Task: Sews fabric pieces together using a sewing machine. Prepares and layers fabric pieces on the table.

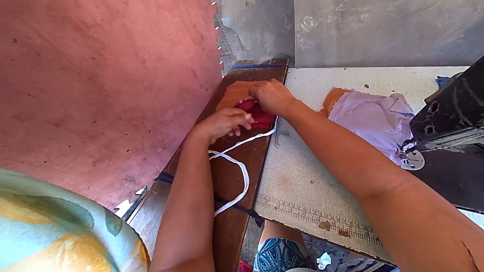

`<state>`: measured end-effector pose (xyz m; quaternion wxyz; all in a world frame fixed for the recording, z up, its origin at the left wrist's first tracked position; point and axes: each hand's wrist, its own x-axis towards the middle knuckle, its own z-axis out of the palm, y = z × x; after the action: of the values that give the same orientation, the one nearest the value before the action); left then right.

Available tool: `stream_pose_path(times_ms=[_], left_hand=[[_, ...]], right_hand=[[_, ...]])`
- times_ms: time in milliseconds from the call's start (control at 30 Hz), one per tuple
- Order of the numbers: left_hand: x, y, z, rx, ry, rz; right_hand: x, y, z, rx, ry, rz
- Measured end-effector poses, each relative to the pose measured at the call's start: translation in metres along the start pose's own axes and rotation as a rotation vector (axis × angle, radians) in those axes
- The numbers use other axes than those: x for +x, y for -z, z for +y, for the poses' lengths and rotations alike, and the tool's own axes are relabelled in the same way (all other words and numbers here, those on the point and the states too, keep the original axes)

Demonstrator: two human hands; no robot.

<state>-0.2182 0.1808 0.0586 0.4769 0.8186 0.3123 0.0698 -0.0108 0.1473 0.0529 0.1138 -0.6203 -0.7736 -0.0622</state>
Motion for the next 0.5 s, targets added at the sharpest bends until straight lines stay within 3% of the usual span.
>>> stream_pose_path(times_ms=[333, 500], left_hand=[[0.07, -0.034, 0.025, -0.278, 0.118, 0.277], [0.093, -0.044, 0.032, -0.763, 0.111, 0.573]], right_hand=[[0.025, 0.036, 0.009, 0.043, -0.079, -0.021], [0.024, 0.044, 0.013, 0.08, -0.048, 0.027]])
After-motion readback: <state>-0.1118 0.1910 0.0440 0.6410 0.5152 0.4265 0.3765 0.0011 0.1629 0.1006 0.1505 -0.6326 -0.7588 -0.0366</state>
